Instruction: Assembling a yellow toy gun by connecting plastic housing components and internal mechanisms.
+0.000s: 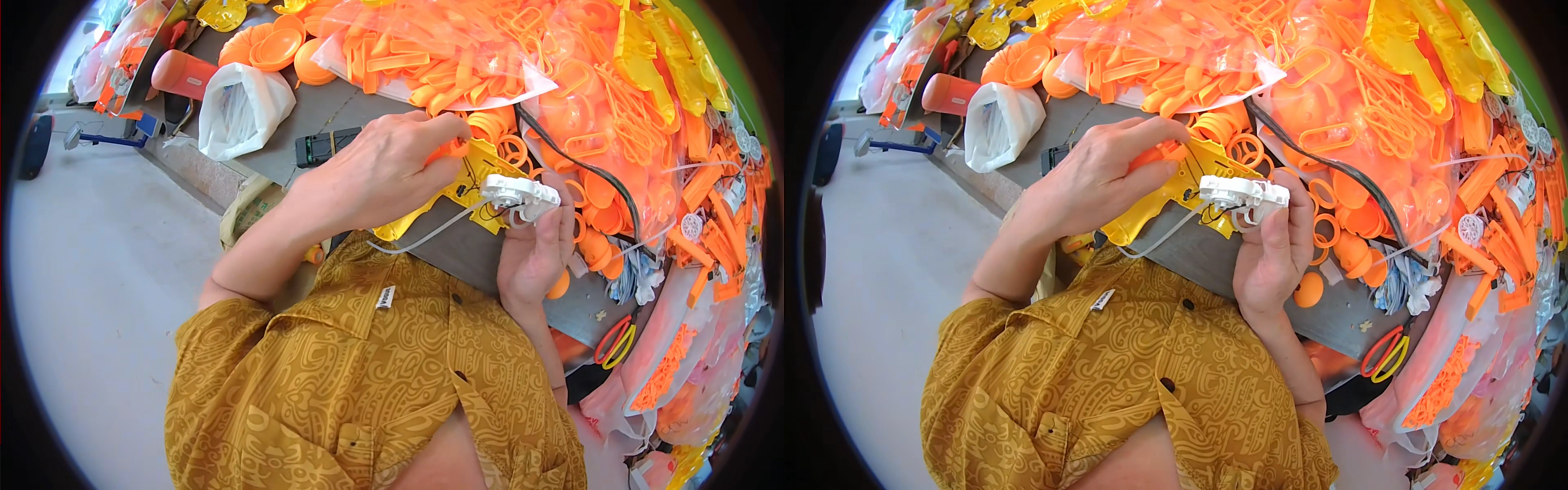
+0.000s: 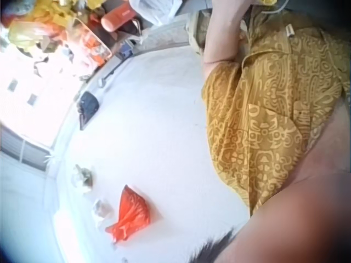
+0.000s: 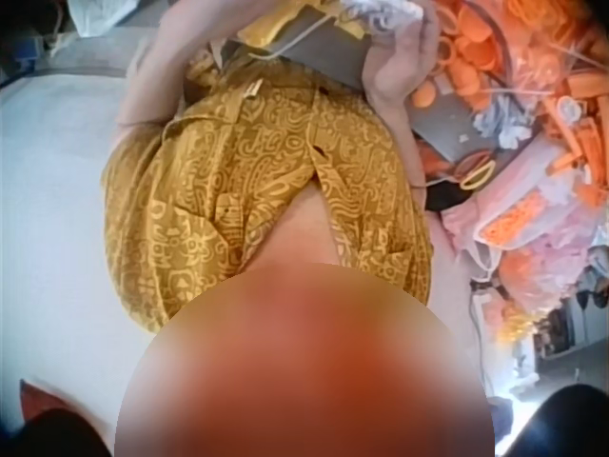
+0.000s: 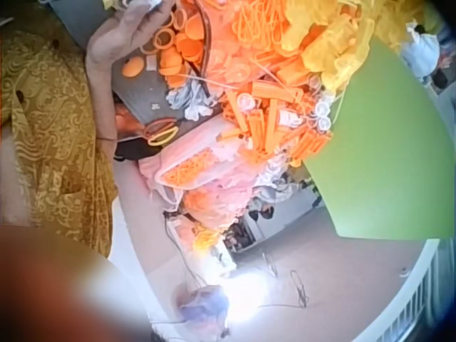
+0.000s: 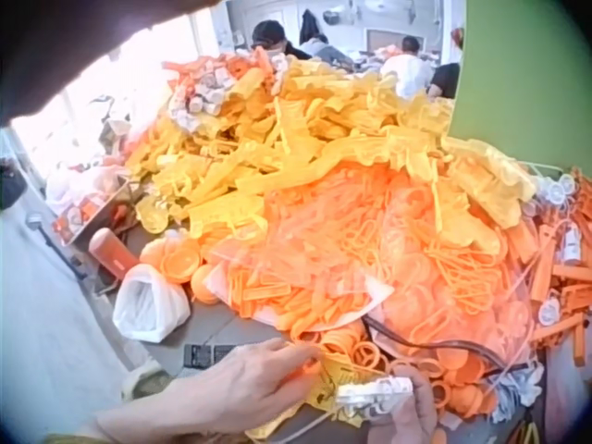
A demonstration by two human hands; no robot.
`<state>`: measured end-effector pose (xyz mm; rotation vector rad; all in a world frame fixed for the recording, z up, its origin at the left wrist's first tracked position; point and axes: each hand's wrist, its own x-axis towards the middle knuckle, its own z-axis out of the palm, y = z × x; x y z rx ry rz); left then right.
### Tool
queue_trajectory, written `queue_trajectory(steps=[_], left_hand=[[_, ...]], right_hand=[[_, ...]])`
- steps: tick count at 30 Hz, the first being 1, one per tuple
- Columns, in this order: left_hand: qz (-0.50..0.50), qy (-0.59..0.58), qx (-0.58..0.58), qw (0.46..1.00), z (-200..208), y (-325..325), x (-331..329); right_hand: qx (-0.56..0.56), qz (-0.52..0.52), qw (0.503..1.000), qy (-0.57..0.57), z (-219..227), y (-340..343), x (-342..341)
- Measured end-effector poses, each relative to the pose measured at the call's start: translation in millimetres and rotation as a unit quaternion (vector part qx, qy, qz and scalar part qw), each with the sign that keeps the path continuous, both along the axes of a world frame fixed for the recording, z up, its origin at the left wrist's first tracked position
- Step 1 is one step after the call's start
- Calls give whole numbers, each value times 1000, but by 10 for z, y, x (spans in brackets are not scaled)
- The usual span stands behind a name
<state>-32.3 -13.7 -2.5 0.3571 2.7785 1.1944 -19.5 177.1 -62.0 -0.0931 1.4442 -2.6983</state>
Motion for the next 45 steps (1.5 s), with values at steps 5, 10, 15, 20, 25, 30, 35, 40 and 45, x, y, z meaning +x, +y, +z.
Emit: queue_trajectory(steps=[5,10,15,20,25,30,35,40,45], left_hand=[[45,41,-65,996,-27,116,9],[66,120,-122,983,-109,158,57],[23,202,-141,969,-144,103,81],[-8,204,-136,969,-151,37,100],[76,225,-85,968,-412,146,175],[98,286,-77,950,-544,206,187],[96,254,-76,960,-499,195,202],[83,318,-7,945,-320,142,150],[17,242,32,969,-213,235,131]], right_hand=[[-5,-13,1000,-8,-9,-6,7],[-15,-8,1000,-4,-10,6,9],[-15,-5,1000,10,-17,15,-4],[-5,-2,1000,21,-32,2,-14],[-2,-10,999,31,-46,-8,-12],[14,-9,999,44,-35,8,-30],[66,48,996,-28,100,68,-123],[81,64,992,-79,219,103,-214],[60,84,990,-93,323,22,-225]])
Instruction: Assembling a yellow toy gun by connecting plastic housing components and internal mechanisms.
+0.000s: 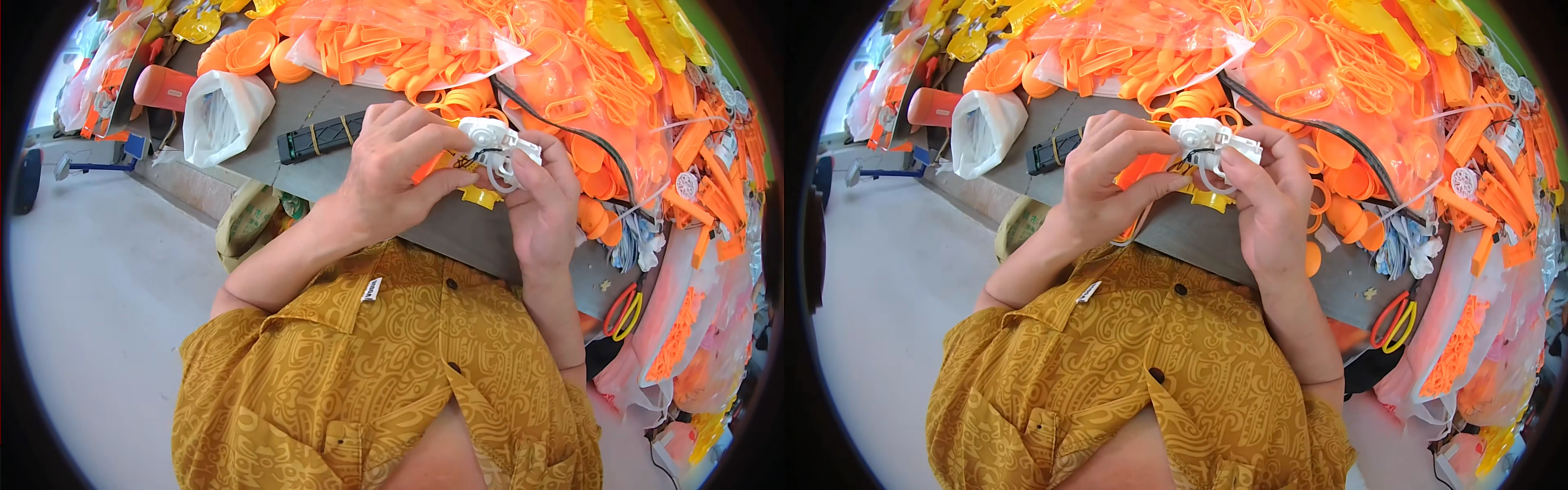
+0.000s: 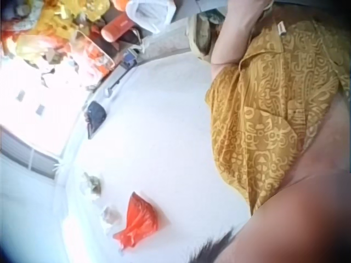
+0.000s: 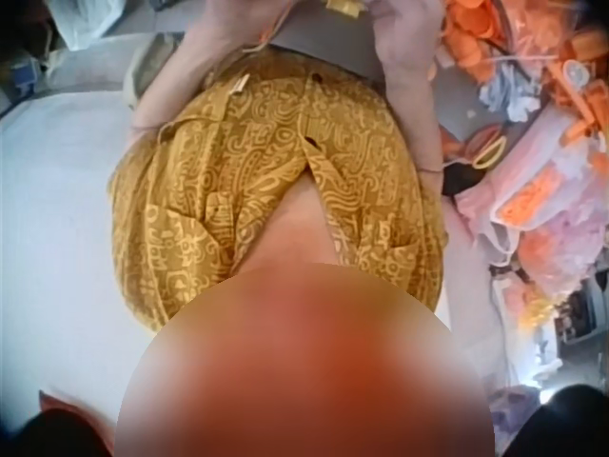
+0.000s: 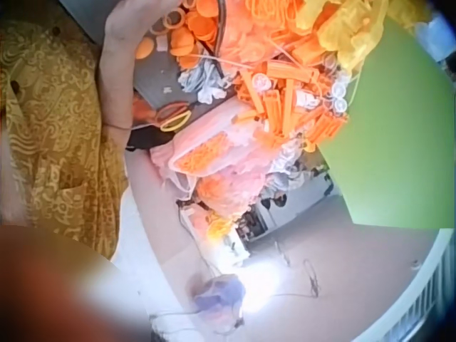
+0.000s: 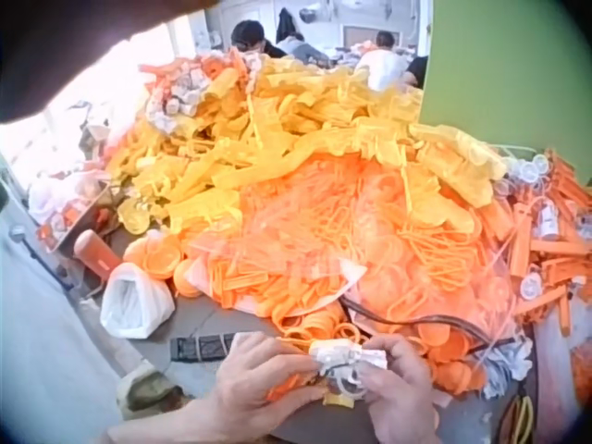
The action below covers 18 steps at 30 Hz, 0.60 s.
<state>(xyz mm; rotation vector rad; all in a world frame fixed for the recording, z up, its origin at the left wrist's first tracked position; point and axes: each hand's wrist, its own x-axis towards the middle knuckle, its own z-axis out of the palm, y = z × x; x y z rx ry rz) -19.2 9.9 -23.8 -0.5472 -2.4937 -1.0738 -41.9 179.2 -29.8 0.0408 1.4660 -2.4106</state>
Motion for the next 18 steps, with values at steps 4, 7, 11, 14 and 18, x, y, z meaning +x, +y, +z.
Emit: queue_trajectory(steps=[4,7,11,14,18], left_hand=[[6,55,38,998,-122,-21,-40],[-12,58,41,997,-130,-27,-54],[-16,74,27,997,-123,-48,-59],[-6,95,-23,995,-113,-19,-6],[-24,83,-46,995,-103,65,46]], right_hand=[[52,49,997,20,69,18,-41],[174,115,976,68,96,57,-76],[188,102,974,79,88,-2,-85],[176,67,979,79,21,-67,-59],[156,4,985,79,19,-134,-16]])
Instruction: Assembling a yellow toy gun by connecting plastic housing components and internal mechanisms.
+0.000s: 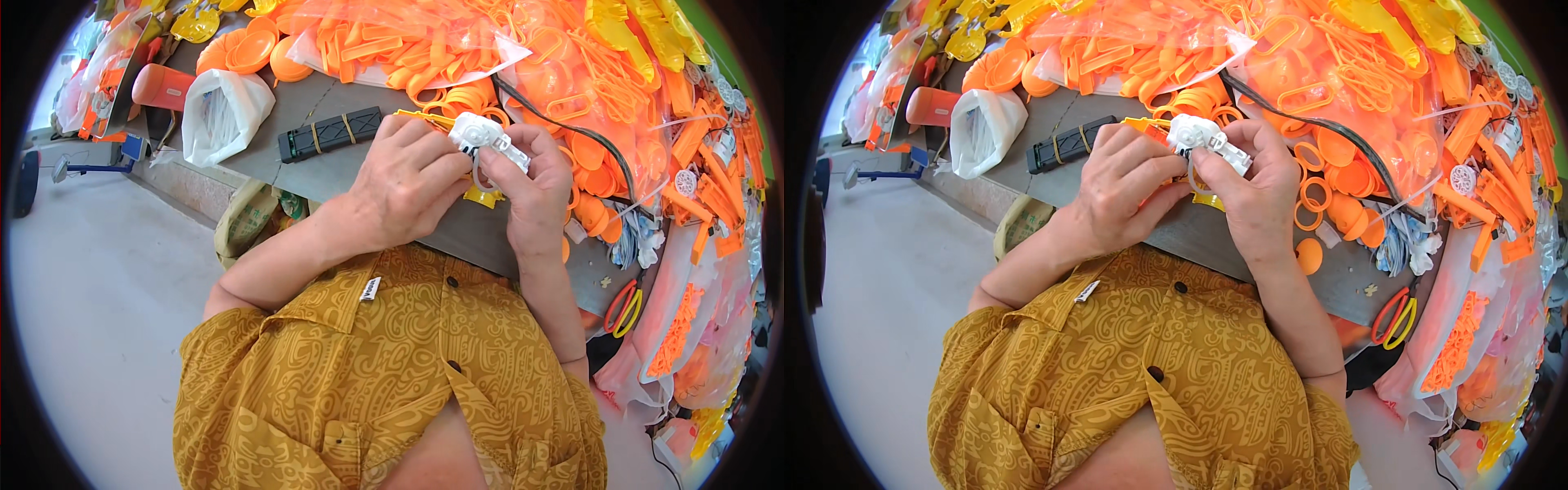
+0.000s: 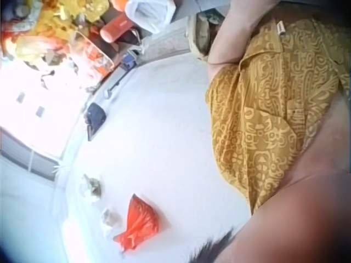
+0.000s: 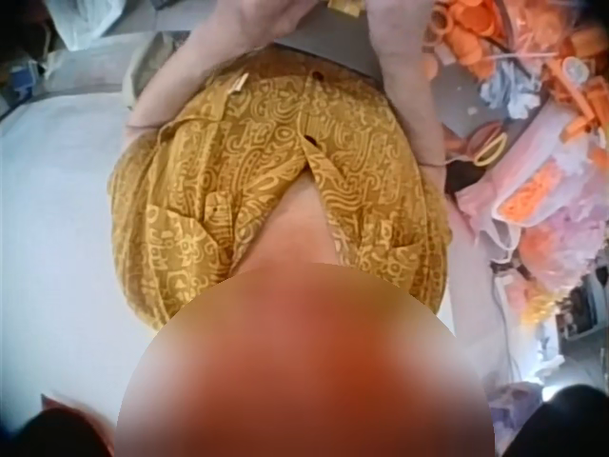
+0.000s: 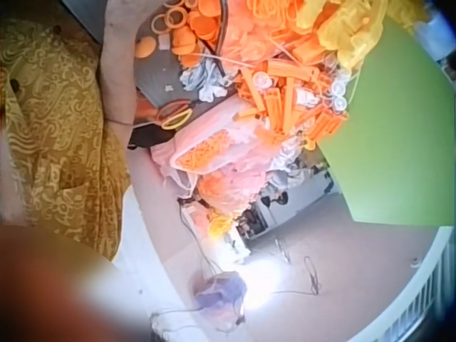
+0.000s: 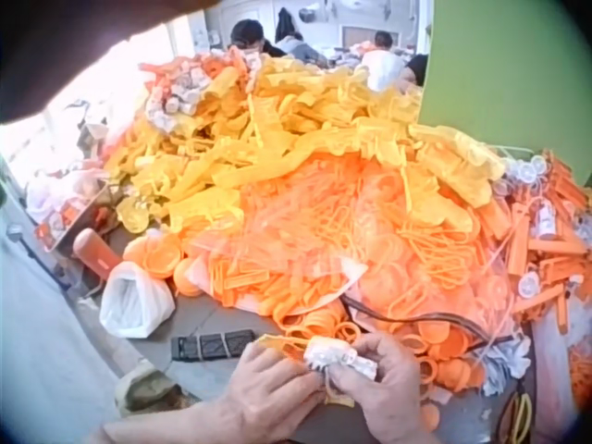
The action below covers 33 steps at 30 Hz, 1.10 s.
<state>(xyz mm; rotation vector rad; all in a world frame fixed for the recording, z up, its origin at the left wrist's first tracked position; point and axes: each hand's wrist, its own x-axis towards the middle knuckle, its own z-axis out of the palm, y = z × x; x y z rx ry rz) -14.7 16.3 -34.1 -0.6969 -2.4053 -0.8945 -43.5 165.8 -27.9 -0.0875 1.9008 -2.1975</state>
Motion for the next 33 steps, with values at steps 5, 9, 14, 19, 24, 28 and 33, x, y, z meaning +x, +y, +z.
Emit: queue_trajectory(steps=[5,9,14,19,24,28,33], left_hand=[[-34,46,1,998,-93,-85,-57],[-64,60,-47,995,-14,-140,-168],[-85,72,-41,993,63,-114,-241],[-100,92,-77,988,38,-65,-190],[-90,89,-97,987,94,-36,-106],[-81,83,-82,990,64,-117,-143],[-81,55,-24,995,26,-155,-171]], right_hand=[[-13,-7,1000,-15,-12,0,34],[15,16,1000,-6,12,23,36],[-6,32,999,-28,67,51,55],[31,64,997,9,110,45,137],[125,86,987,46,121,85,203],[6,102,995,1,63,184,203],[340,113,877,319,54,433,200]])
